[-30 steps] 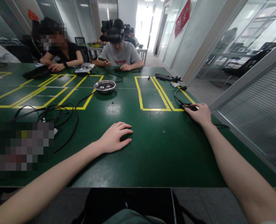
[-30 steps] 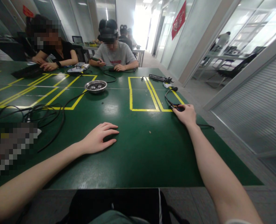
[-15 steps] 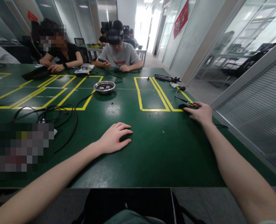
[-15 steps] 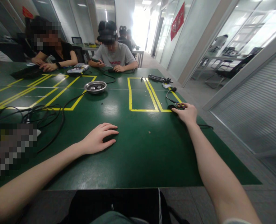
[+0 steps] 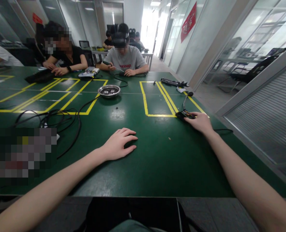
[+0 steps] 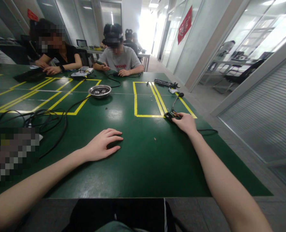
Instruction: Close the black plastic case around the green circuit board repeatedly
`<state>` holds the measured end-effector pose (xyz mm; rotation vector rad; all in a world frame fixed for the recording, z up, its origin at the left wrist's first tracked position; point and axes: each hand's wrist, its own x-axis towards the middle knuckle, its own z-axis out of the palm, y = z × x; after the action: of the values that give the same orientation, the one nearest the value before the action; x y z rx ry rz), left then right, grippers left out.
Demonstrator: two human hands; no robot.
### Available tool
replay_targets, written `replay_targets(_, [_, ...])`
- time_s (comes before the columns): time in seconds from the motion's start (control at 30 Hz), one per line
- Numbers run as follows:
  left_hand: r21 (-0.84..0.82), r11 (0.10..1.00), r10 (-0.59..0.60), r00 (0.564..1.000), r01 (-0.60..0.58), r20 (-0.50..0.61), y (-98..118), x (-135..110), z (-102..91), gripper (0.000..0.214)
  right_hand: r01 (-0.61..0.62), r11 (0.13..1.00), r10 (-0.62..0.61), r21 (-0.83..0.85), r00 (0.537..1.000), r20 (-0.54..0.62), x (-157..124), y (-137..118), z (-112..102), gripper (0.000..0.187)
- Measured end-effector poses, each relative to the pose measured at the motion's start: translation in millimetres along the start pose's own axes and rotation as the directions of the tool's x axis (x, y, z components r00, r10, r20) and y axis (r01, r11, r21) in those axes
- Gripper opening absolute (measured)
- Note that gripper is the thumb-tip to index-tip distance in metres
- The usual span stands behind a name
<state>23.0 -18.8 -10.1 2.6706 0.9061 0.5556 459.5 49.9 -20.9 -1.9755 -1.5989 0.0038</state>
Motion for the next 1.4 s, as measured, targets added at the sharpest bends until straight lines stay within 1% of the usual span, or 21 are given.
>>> replay_targets(0.03, [0.002,1.0,-0.003,1.0,0.003,-0.001,0,0,0.1,0.027,0.002,1.0,-0.002,0.007,0.998,0.057,-6,-14,2,0.027])
replay_targets(0.07, [0.005,1.0,-0.006,1.0,0.006,-0.003,0,0,0.1,0.027,0.031,0.999,-0.034,0.033,0.993,0.113,-13,-29,5,0.028])
replay_targets(0.1, [0.006,1.0,-0.01,1.0,0.01,-0.004,0,0,0.1,0.027,0.086,0.993,-0.098,0.079,0.982,0.162,-22,-44,7,0.029])
replay_targets(0.13, [0.005,1.0,-0.012,1.0,0.012,-0.01,0,1,0.0,0.029,0.162,0.977,-0.189,0.142,0.96,0.208,-32,-60,10,0.03])
replay_targets(0.17, [-0.002,1.0,-0.01,1.0,0.01,-0.02,1,1,-0.3,0.031,0.256,0.94,-0.31,0.226,0.916,0.254,-43,-76,12,0.03])
replay_targets(0.2, [-0.013,1.0,0.001,0.999,-0.001,-0.037,2,1,-0.5,0.034,0.347,0.882,-0.44,0.32,0.85,0.291,-54,-91,13,0.031])
replay_targets(0.27, [-0.049,0.997,0.055,0.995,-0.06,-0.087,4,2,-1.0,0.04,0.473,0.722,-0.67,0.506,0.662,0.336,-77,-115,15,0.03])
replay_targets(0.3, [-0.069,0.992,0.097,0.989,-0.105,-0.109,6,3,-1.1,0.041,0.498,0.645,-0.747,0.579,0.57,0.342,-87,-125,16,0.03])
replay_targets(0.33, [-0.086,0.985,0.14,0.982,-0.151,-0.126,8,3,-0.8,0.041,0.51,0.585,-0.799,0.63,0.495,0.342,-96,-133,16,0.031])
replay_targets(0.37, [-0.101,0.976,0.181,0.975,-0.194,-0.129,10,4,-0.4,0.039,0.517,0.545,-0.83,0.661,0.446,0.335,-102,-138,15,0.031])
replay_targets(0.4, [-0.108,0.97,0.203,0.971,-0.216,-0.125,12,4,0.3,0.036,0.522,0.518,-0.849,0.678,0.415,0.328,-107,-141,15,0.03])
replay_targets(0.43, [-0.109,0.969,0.21,0.97,-0.223,-0.12,14,4,1.0,0.033,0.528,0.506,-0.857,0.682,0.401,0.325,-109,-143,15,0.029])
replay_targets(0.5, [-0.111,0.972,0.195,0.975,-0.206,-0.103,17,5,2.0,0.031,0.54,0.501,-0.86,0.676,0.395,0.322,-110,-143,15,0.029])
replay_targets(0.63, [-0.119,0.982,0.142,0.988,-0.148,-0.052,19,6,1.9,0.035,0.546,0.484,-0.867,0.684,0.407,0.289,-106,-139,16,0.03])
replay_targets(0.87, [-0.101,0.988,0.116,0.993,-0.116,-0.013,18,5,3.1,0.048,0.463,0.389,-0.874,0.796,0.458,0.161,-105,-139,16,0.027])
replay_targets(0.93, [-0.088,0.991,0.105,0.995,-0.104,0.001,18,5,3.7,0.053,0.452,0.375,-0.878,0.81,0.453,0.154,-104,-139,15,0.027])
replay_targets(1.03, [-0.051,0.997,0.067,0.998,-0.066,0.011,16,5,4.1,0.066,0.453,0.384,-0.885,0.805,0.428,0.181,-104,-139,13,0.028])
replay_targets(1.13, [-0.015,0.999,0.038,0.999,-0.038,0.004,13,5,5.2,0.079,0.463,0.402,-0.883,0.79,0.425,0.201,-105,-140,12,0.028])
replay_targets(1.23, [0.003,1.0,0.021,1.0,-0.021,0.014,12,5,6.8,0.081,0.467,0.414,-0.877,0.781,0.434,0.205,-107,-140,14,0.028])
replay_targets(1.33, [0.008,1.0,0.003,0.999,-0.003,0.037,10,5,7.6,0.078,0.47,0.447,-0.858,0.761,0.466,0.215,-109,-140,18,0.028])
replay_targets(1.4, [0.007,1.0,-0.011,0.999,0.011,0.047,9,4,7.4,0.08,0.486,0.463,-0.851,0.742,0.477,0.219,-110,-140,19,0.029])
